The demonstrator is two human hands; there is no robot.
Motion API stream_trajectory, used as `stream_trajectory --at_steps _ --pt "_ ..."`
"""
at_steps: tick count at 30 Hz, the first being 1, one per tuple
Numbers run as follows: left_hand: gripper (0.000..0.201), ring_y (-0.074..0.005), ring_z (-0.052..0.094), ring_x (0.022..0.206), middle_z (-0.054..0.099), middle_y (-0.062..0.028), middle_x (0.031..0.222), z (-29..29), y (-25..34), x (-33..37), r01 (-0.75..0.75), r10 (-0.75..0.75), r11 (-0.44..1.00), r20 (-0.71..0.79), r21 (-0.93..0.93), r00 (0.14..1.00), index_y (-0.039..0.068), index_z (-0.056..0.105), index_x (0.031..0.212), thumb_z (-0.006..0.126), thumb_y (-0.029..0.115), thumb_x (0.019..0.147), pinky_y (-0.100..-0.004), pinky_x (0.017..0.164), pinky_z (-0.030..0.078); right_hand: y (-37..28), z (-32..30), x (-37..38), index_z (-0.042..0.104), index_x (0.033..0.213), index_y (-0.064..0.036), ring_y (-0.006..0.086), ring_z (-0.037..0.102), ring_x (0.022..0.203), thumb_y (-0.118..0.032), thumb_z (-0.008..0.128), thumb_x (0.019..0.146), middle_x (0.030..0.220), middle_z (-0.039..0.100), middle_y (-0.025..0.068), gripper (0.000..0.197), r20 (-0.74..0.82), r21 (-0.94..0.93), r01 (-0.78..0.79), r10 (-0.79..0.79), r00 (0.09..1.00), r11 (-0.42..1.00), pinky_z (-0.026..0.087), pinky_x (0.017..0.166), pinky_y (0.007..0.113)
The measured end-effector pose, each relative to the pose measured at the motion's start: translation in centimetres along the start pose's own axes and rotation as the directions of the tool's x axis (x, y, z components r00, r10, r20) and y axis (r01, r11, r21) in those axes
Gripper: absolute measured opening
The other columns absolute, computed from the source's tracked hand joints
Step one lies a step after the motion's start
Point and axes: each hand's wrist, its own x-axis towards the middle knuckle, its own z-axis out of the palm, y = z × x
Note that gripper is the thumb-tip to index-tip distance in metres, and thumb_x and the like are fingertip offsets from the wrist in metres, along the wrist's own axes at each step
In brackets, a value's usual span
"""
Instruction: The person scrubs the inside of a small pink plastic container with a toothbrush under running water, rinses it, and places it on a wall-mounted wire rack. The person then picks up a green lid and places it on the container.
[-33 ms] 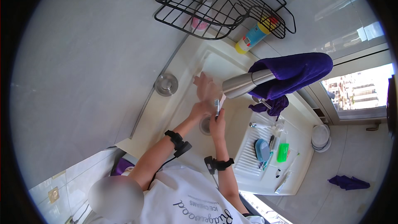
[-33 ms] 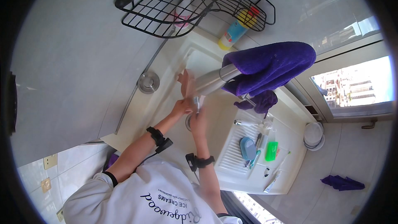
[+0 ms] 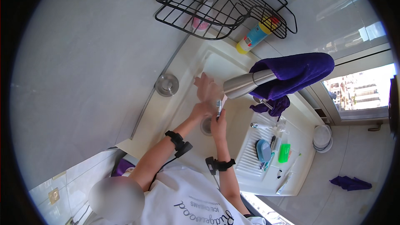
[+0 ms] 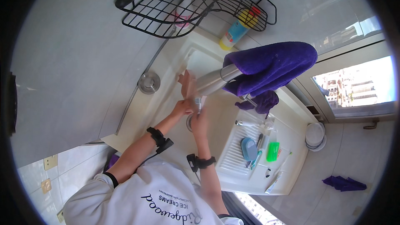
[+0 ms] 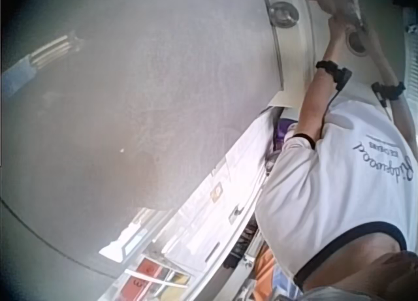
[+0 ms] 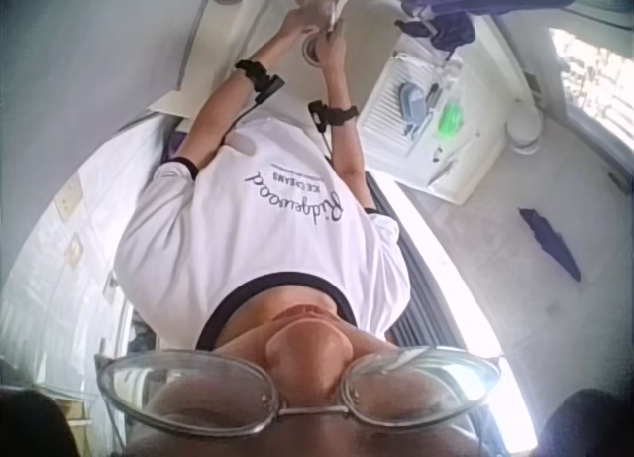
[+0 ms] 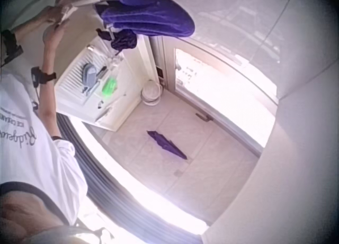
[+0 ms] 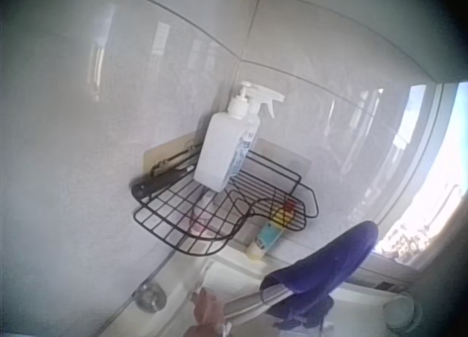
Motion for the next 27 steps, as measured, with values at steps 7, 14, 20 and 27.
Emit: stream_trajectory --at_steps 7,14,20,27 --pt "0.045 -0.011 0.056 0.072 0.061 -0.0041 0.081 -0.1 2.1 -1.2 0.194 -0.193 0.945 0.033 -0.262 0.981 -0.001 0.058 0.094 0.042 0.04 0.092 -0.0224 0.06 0.044 -0.6 -0.4 0.2 0.045 0.106 -0.0001 0.0401 0.057 0.074 -0.016 0.046 0.086 0.082 0.056 0.0254 0.025 0.022 -0.012 -0.009 0.009 1.0 1.0 0.044 0.062 0.044" --pt "0.046 -0.0107 0.057 0.076 0.062 -0.004 0.085 -0.5 2.7 -1.3 0.177 -0.154 0.931 0.099 -0.32 0.983 0.0 0.059 0.092 0.04 0.042 0.092 -0.0235 0.065 0.044 0.7 -0.3 0.9 0.041 0.106 0.0002 0.0335 0.057 0.062 -0.015 0.046 0.087 0.07 0.054 0.0206 0.025 0.035 0.026 -0.018 0.017 0.999 1.0 0.043 0.056 0.039" --pt "0.041 -0.0099 0.056 0.074 0.061 -0.003 0.083 -0.8 2.1 -1.3 -0.013 0.012 1.0 0.041 0.009 0.999 0.001 0.059 0.092 0.04 0.037 0.092 -0.0242 0.066 0.045 0.6 0.0 0.8 0.041 0.106 -0.0003 0.0322 0.055 0.06 -0.016 0.047 0.086 0.067 0.052 0.0192 0.026 0.017 0.01 0.027 -0.027 0.999 1.0 0.042 0.055 0.038" --pt "0.033 -0.0102 0.056 0.072 0.061 -0.0035 0.083 -1.0 2.6 -1.4 0.079 -0.074 0.987 0.046 -0.143 0.996 0.002 0.06 0.093 0.048 0.032 0.089 -0.0239 0.065 0.046 -0.1 -0.4 0.7 0.041 0.108 -0.0007 0.0322 0.052 0.059 -0.017 0.048 0.086 0.068 0.051 0.02 0.028 0.051 -0.001 -0.024 0.024 0.998 1.0 0.042 0.057 0.038"
